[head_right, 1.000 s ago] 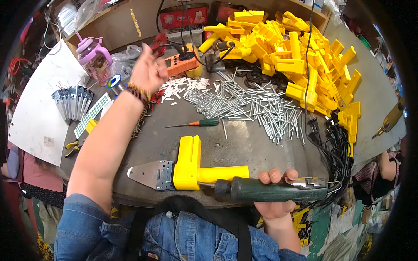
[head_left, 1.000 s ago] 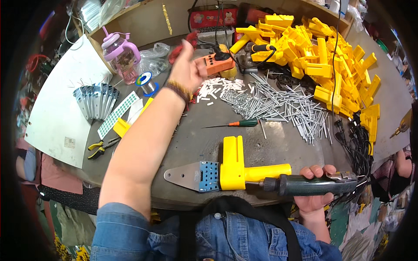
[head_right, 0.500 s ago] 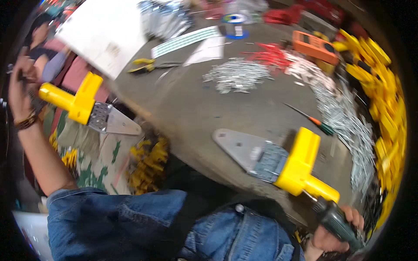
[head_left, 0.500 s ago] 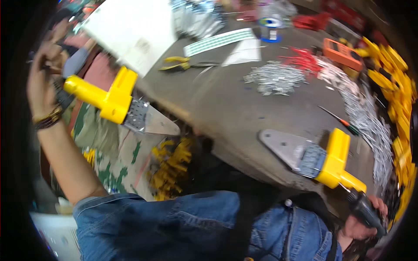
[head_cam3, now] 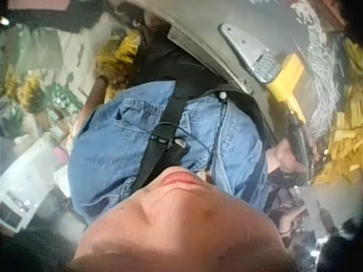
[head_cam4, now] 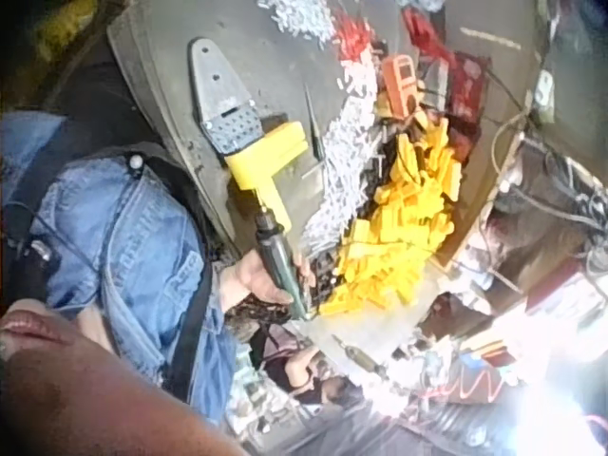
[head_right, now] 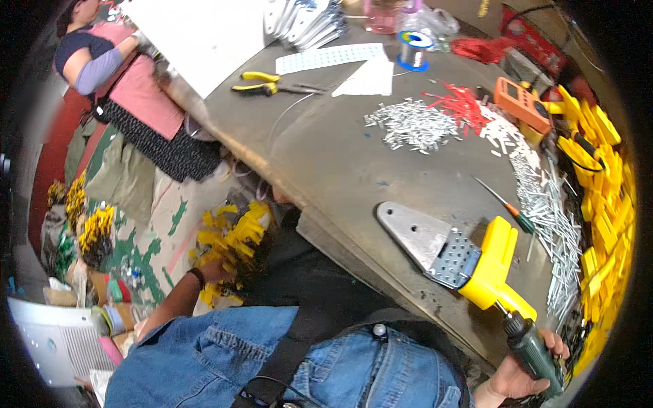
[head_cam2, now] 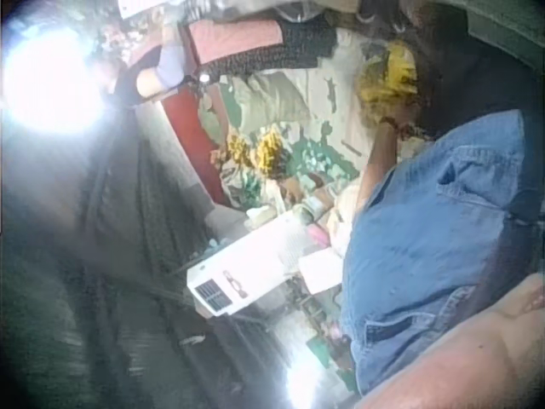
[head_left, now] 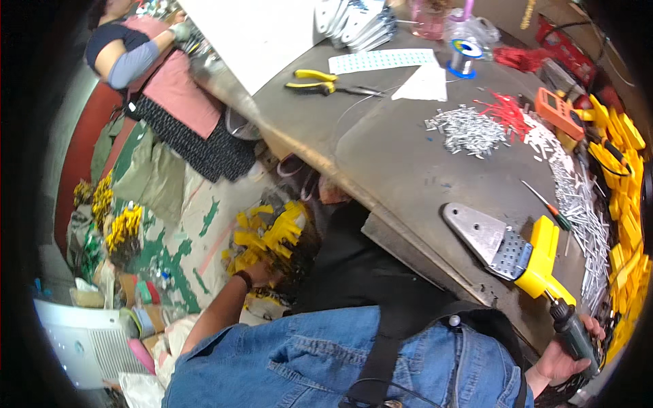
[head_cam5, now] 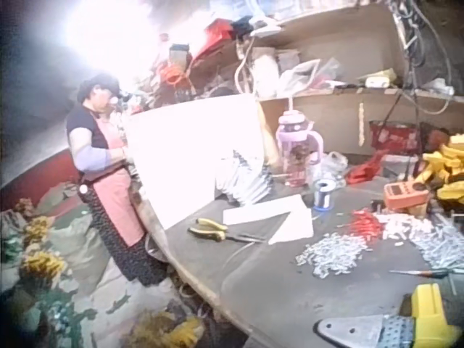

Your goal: Assembling the internal components and wiring of a yellow plastic electronic device housing.

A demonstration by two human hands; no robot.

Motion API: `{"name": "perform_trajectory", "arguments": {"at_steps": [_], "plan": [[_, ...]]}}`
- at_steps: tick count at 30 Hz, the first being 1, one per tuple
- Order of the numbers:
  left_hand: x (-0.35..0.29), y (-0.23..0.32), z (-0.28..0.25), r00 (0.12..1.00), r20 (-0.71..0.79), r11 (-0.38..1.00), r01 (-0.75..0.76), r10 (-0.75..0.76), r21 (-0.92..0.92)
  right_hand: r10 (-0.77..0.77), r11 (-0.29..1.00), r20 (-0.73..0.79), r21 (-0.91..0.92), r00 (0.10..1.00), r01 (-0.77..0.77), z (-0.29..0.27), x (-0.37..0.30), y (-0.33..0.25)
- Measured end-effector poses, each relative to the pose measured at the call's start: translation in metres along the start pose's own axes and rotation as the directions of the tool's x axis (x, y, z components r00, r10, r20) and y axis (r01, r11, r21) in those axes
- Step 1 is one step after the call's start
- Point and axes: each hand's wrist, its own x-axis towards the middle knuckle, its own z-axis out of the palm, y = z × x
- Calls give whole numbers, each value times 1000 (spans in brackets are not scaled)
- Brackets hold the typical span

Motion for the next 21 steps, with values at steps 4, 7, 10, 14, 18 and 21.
{"name": "perform_trajectory", "arguments": {"at_steps": [4,7,10,14,18,21], "plan": [[41,107,-132,969,-169,723,-247,180,-645,29,999,65,25,997,-30,0,0,4],[81,189,-251,855,-478,747,-449,201,-491,4,1000,121,5,993,-5,2,-5,4],[164,180,-311,404,-822,907,-305,401,292,4,1000,122,14,992,-6,5,-9,7],[219,101,-359,865,-362,934,-352,347,56,10,999,126,34,992,-15,6,-8,16],[219,123,-381,850,-391,910,-410,353,-69,-21,999,107,34,994,18,10,-13,17],[184,133,-402,718,-554,751,-619,422,-230,-20,1000,121,7,992,19,11,-12,17]]}}
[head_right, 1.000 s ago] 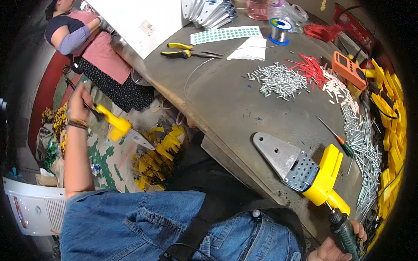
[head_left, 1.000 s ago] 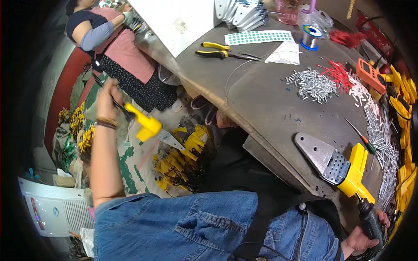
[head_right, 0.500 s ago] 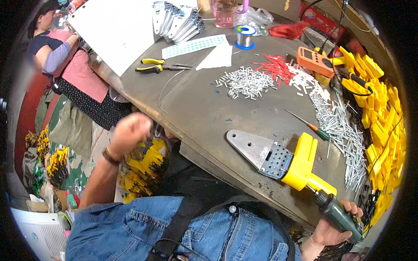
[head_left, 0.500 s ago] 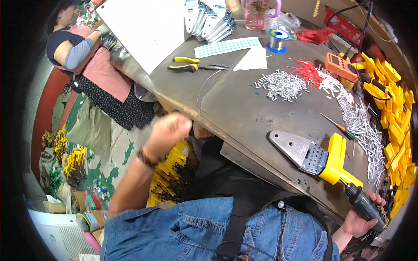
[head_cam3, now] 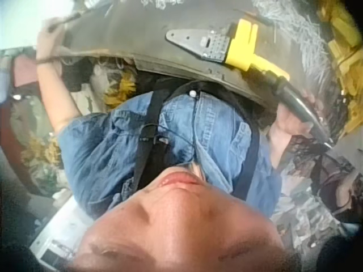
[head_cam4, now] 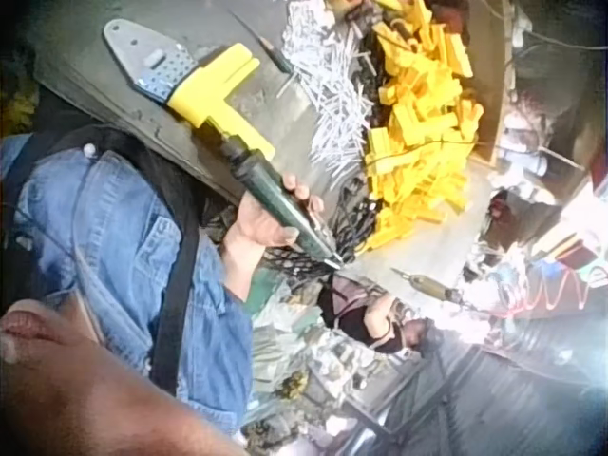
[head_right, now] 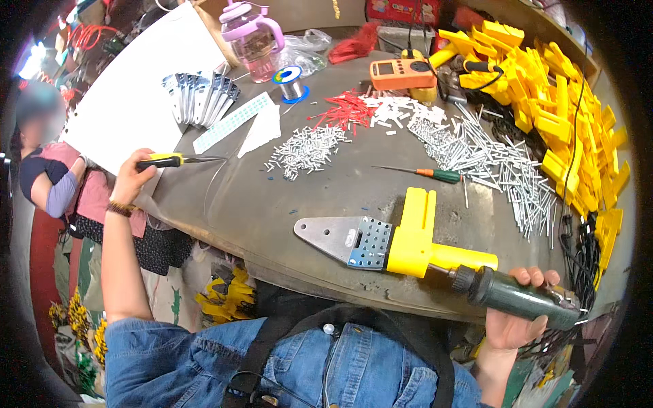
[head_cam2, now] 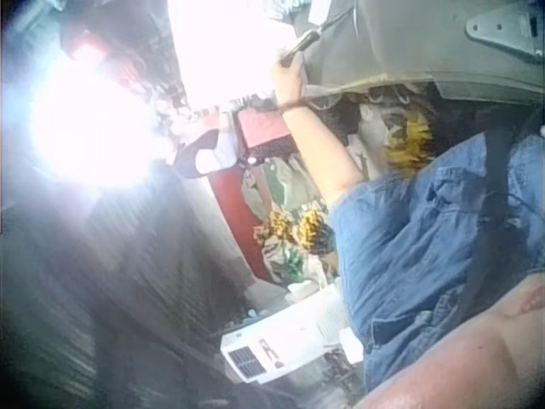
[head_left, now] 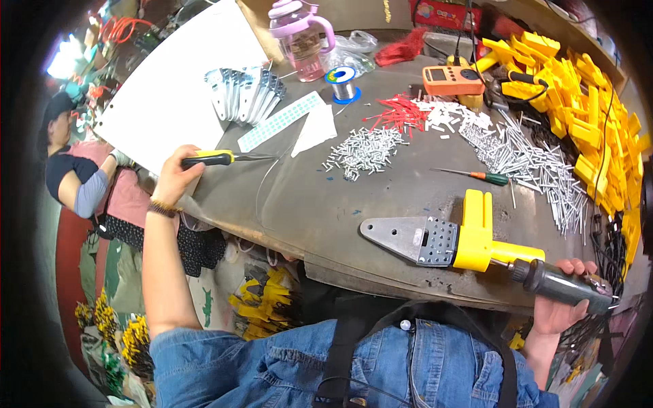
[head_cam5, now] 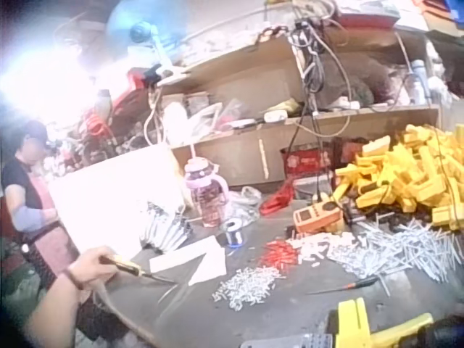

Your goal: Assembling the internal components and wiring of a yellow plastic electronic device housing.

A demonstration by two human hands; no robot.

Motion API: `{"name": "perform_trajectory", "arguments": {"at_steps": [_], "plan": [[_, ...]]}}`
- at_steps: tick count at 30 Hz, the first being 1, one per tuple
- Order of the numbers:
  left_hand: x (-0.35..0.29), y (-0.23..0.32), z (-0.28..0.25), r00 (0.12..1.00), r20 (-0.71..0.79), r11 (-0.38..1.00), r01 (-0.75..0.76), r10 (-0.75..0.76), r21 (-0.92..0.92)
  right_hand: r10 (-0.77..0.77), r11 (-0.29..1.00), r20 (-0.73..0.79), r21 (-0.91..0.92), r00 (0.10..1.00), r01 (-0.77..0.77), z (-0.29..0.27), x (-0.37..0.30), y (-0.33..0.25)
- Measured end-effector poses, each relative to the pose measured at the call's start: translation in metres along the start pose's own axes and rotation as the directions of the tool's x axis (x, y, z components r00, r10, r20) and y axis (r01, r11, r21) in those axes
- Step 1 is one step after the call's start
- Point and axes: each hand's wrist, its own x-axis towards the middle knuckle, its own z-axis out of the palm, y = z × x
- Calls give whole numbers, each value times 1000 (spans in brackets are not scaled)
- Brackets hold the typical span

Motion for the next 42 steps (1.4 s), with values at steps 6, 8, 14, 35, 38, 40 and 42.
{"name": "perform_trajectory", "arguments": {"at_steps": [6,8,14,35,38,40,42], "plan": [[1,11,24,980,-144,883,-184,134,-432,2,999,-8,38,1000,-2,3,0,-1],[7,6,55,969,-242,771,-197,58,-605,2,999,-25,35,1000,-1,5,1,-1],[13,29,60,911,-404,561,-291,-86,-775,-1,1000,16,-2,1000,1,7,1,4],[-36,299,235,992,-72,82,-81,100,-993,-32,999,86,25,996,30,-6,-3,9],[-46,328,248,988,-119,189,-137,99,-972,-27,997,54,78,998,22,-6,-2,12],[-49,335,257,976,-189,290,-214,111,-933,-23,994,40,108,999,19,-5,-2,13],[-53,340,261,972,-188,286,-223,144,-932,-26,995,48,93,998,21,-14,-3,12]]}}
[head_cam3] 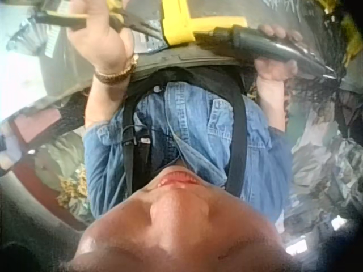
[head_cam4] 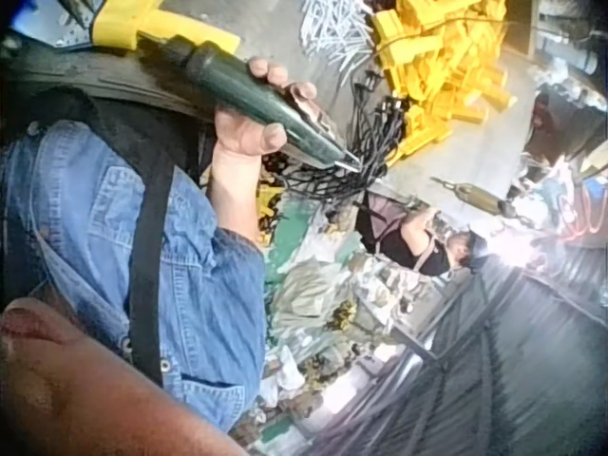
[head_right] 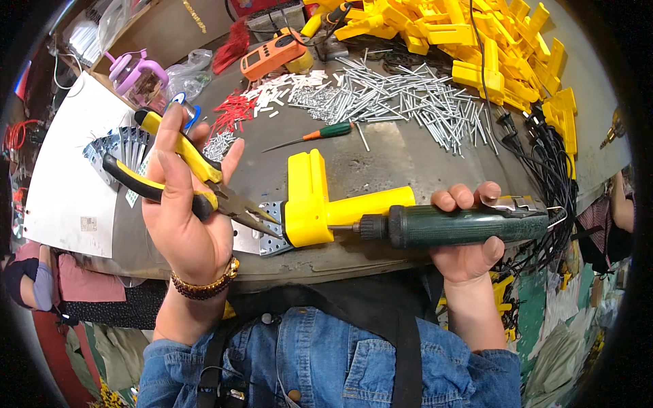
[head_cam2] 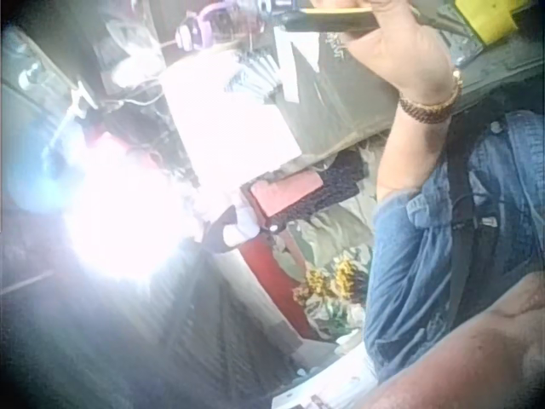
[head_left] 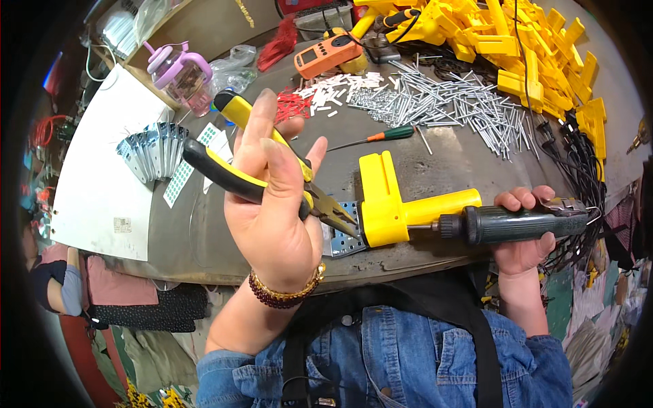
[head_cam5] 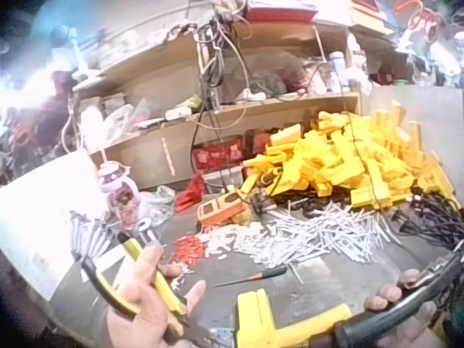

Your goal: Assembling the internal components and wiring of a yellow plastic electronic device housing.

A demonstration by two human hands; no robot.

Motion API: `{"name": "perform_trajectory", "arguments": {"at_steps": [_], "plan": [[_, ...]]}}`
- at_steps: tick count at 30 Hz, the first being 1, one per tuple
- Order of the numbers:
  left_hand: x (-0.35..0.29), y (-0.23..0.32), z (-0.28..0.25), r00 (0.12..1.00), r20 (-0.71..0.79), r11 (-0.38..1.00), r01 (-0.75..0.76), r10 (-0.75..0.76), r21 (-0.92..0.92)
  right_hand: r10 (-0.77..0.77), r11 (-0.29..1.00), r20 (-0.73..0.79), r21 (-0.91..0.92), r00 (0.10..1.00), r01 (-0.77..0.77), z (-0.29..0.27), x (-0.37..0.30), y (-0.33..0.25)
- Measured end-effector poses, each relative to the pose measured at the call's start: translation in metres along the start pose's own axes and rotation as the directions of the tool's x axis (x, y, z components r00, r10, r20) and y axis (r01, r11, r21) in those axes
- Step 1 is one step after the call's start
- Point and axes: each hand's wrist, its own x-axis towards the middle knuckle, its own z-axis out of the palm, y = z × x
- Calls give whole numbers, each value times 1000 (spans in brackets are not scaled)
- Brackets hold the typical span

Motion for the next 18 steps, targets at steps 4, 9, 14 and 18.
{"name": "perform_trajectory", "arguments": {"at_steps": [4,9,14,18], "plan": [[-1,-3,7,991,83,991,97,-105,92,16,1000,31,21,999,-17,-5,1,1],[9,-23,15,998,35,962,41,-52,270,26,996,55,88,998,-31,-13,6,4],[8,-26,14,1000,8,948,13,-17,319,14,992,66,125,998,-22,-23,8,4],[8,-21,0,982,-38,976,186,-183,115,91,995,271,-57,958,-78,-21,15,-3]]}}
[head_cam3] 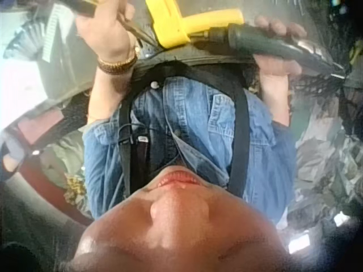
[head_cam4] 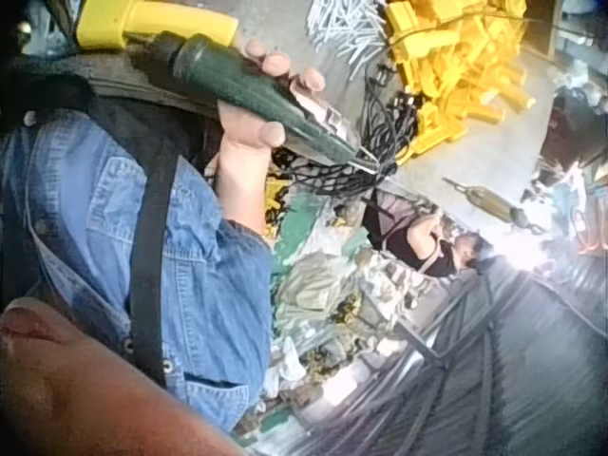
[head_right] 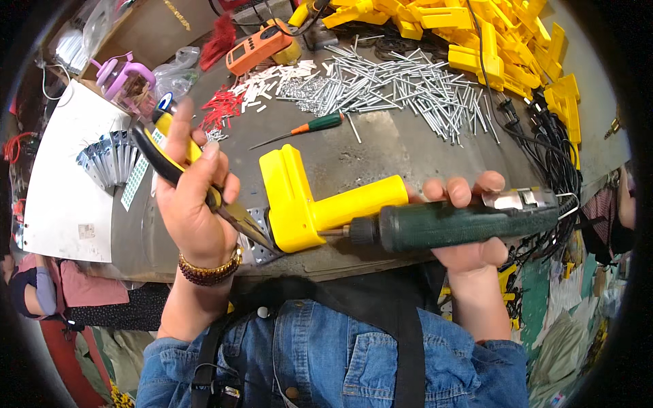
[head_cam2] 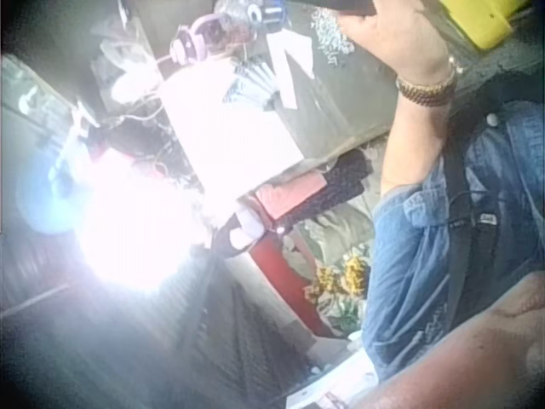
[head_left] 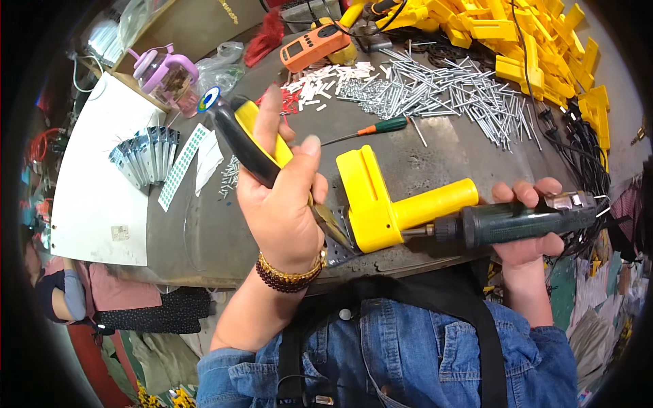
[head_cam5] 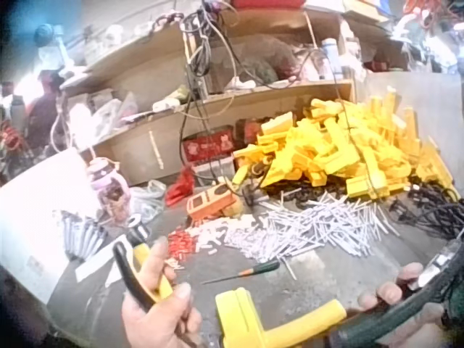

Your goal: Assembling the internal components and wiring of a yellow plastic electronic device housing.

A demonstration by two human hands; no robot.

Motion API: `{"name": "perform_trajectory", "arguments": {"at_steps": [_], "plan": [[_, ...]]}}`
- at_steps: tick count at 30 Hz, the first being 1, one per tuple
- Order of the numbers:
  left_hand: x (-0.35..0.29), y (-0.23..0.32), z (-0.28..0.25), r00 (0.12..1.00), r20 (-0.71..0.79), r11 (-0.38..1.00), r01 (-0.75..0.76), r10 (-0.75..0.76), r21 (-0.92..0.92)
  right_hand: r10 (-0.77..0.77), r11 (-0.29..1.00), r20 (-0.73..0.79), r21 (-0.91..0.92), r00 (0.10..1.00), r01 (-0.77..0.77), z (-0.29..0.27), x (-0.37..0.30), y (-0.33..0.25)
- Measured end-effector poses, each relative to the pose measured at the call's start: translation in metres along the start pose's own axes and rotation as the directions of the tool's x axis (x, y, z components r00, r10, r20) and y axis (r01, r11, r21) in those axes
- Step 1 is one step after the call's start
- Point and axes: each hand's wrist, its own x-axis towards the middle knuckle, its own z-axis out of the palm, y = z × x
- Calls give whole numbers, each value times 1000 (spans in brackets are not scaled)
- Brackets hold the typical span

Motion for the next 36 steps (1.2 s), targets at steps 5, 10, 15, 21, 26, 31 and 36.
{"name": "perform_trajectory", "arguments": {"at_steps": [5,10,15,21,26,31,36], "plan": [[15,16,-64,983,-180,937,-25,-41,-350,92,934,144,-355,985,-36,8,10,-24],[48,42,-267,780,-625,948,-178,-29,-265,21,999,14,-41,1000,-20,16,11,-12],[39,45,-442,637,-771,985,142,-18,94,-8,980,-144,195,990,37,29,29,-20],[43,15,-207,901,-247,664,-58,356,746,-42,996,-189,70,981,56,15,50,-29],[15,-23,-75,822,445,817,42,-355,575,-35,998,-231,-53,972,24,17,58,-12],[9,-33,-55,663,523,818,253,-535,516,20,997,-246,79,969,0,9,60,-1],[12,-39,-55,642,533,819,292,-551,494,33,991,-231,130,972,-2,0,64,2]]}}
